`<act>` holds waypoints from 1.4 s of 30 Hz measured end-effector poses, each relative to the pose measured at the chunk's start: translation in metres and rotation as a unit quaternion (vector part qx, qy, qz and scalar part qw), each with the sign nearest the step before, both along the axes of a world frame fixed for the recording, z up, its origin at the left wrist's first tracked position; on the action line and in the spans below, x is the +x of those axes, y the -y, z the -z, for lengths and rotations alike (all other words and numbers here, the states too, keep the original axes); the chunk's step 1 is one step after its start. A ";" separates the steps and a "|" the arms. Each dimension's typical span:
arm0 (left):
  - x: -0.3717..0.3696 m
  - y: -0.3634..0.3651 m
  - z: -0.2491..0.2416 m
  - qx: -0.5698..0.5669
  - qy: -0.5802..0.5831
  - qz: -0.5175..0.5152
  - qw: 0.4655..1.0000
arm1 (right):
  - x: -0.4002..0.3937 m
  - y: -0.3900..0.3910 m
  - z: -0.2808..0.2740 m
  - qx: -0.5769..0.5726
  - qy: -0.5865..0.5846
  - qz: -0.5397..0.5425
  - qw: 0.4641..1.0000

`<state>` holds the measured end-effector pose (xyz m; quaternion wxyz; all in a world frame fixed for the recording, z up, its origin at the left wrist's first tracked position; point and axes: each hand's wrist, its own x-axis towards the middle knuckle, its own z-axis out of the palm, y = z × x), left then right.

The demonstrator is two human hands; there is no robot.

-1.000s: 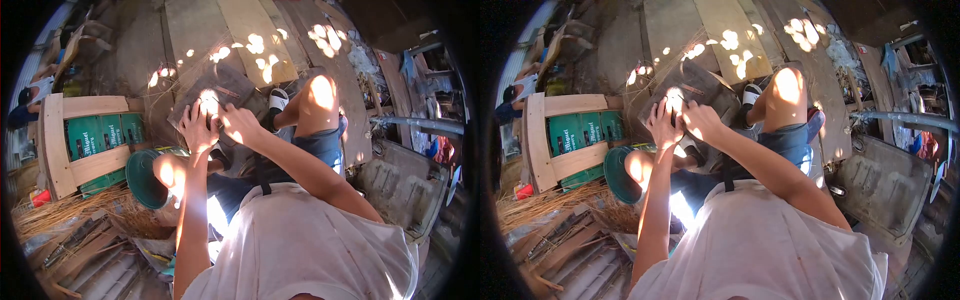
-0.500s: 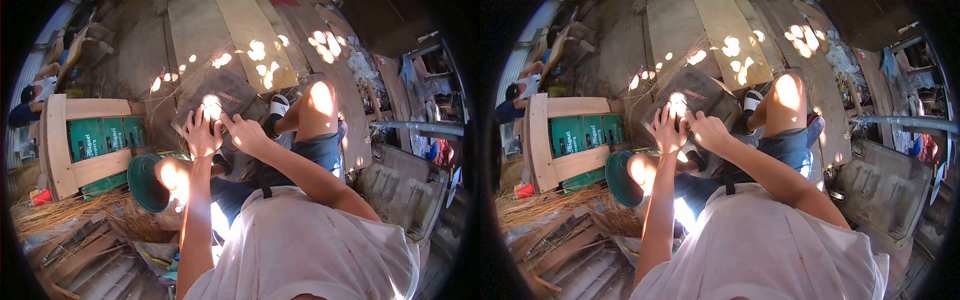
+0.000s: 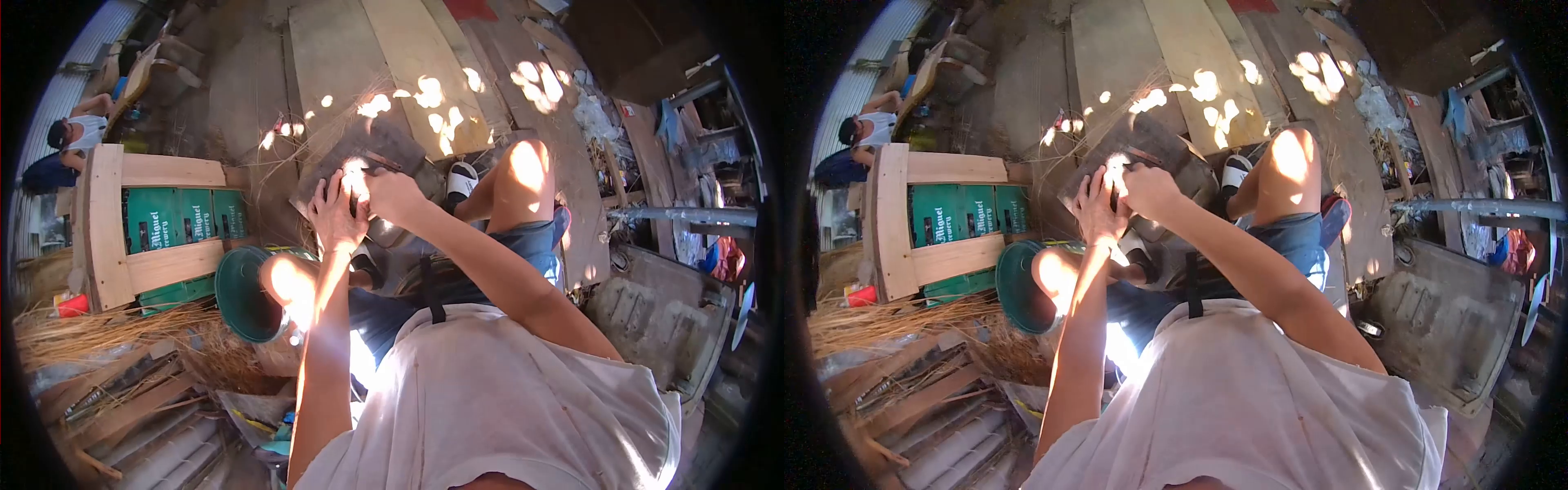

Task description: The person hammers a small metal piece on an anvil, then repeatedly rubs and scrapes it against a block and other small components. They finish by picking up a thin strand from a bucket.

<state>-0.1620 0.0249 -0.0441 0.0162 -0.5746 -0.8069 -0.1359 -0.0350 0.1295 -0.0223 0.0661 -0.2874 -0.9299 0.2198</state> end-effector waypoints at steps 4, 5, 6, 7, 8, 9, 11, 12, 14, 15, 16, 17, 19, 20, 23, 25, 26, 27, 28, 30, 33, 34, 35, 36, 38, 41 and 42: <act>-0.001 0.002 -0.003 0.054 0.077 -0.013 0.995 | 0.032 -0.004 -0.030 -0.222 -0.289 0.058 0.929; -0.003 0.002 -0.006 0.096 0.147 -0.033 0.984 | 0.045 -0.001 -0.054 -0.398 -0.297 0.080 0.864; -0.005 0.003 -0.009 0.137 0.217 -0.052 0.965 | 0.054 0.003 -0.072 -0.561 -0.293 0.099 0.768; -0.004 0.004 -0.012 0.197 0.235 -0.052 0.950 | 0.059 0.010 -0.080 -0.593 -0.309 0.101 0.737; 0.008 0.008 -0.033 0.255 0.335 -0.060 0.905 | 0.063 0.017 -0.085 -0.594 -0.307 0.096 0.737; 0.023 0.016 -0.067 0.252 0.449 -0.058 0.855 | 0.065 0.025 -0.089 -0.604 -0.350 0.095 0.710; 0.047 0.032 -0.092 0.290 0.579 -0.013 0.762 | 0.063 0.041 -0.097 -0.586 -0.428 0.083 0.683; 0.063 0.038 -0.123 0.236 0.487 -0.056 0.839 | 0.066 0.046 -0.099 -0.589 -0.427 0.075 0.682; 0.093 0.042 -0.158 0.266 0.612 -0.025 0.744 | 0.069 0.055 -0.104 -0.530 -0.442 0.042 0.723; 0.098 0.047 -0.166 0.264 0.643 -0.029 0.719 | 0.070 0.059 -0.108 -0.538 -0.464 0.018 0.703; 0.102 0.049 -0.177 0.271 0.639 -0.033 0.719 | 0.072 0.062 -0.115 -0.541 -0.461 0.010 0.704; 0.107 0.050 -0.193 0.254 0.612 -0.077 0.745 | 0.076 0.064 -0.123 -0.521 -0.443 0.010 0.730; 0.115 0.055 -0.211 0.238 0.583 -0.126 0.767 | 0.080 0.071 -0.125 -0.502 -0.422 0.006 0.755; 0.117 0.057 -0.216 0.200 0.516 -0.202 0.808 | 0.080 0.075 -0.122 -0.501 -0.428 0.016 0.752; 0.114 0.061 -0.212 0.189 0.454 -0.264 0.830 | 0.077 0.084 -0.118 -0.494 -0.458 0.025 0.739; 0.115 0.062 -0.210 0.216 0.465 -0.251 0.821 | 0.081 0.086 -0.117 -0.488 -0.482 0.026 0.728; 0.118 0.060 -0.223 0.207 0.468 -0.258 0.819 | 0.084 0.085 -0.116 -0.480 -0.464 0.028 0.744; 0.120 0.057 -0.230 0.197 0.472 -0.265 0.818 | 0.087 0.085 -0.116 -0.473 -0.446 0.031 0.759; 0.120 0.055 -0.228 0.196 0.474 -0.263 0.817 | 0.089 0.084 -0.115 -0.472 -0.445 0.033 0.761; 0.116 0.048 -0.221 0.281 0.544 -0.205 0.763 | 0.092 0.081 -0.114 -0.476 -0.430 0.033 0.766; 0.097 0.036 -0.202 0.353 0.562 -0.152 0.732 | 0.094 0.079 -0.120 -0.453 -0.436 0.051 0.776; 0.088 0.034 -0.199 0.404 0.570 -0.115 0.706 | 0.094 0.078 -0.120 -0.451 -0.438 0.051 0.776; 0.078 0.035 -0.200 0.368 0.611 -0.094 0.694 | 0.095 0.077 -0.119 -0.468 -0.441 0.067 0.763; 0.073 0.036 -0.201 0.370 0.608 -0.091 0.697 | 0.095 0.076 -0.118 -0.487 -0.443 0.082 0.748; 0.066 0.039 -0.206 0.339 0.755 -0.060 0.558 | 0.092 0.074 -0.119 -0.480 -0.459 0.087 0.743; 0.053 0.036 -0.204 0.305 0.766 -0.029 0.565 | 0.089 0.068 -0.119 -0.509 -0.463 0.074 0.722; 0.047 0.042 -0.203 0.306 0.768 -0.019 0.562 | 0.087 0.066 -0.118 -0.511 -0.429 0.095 0.738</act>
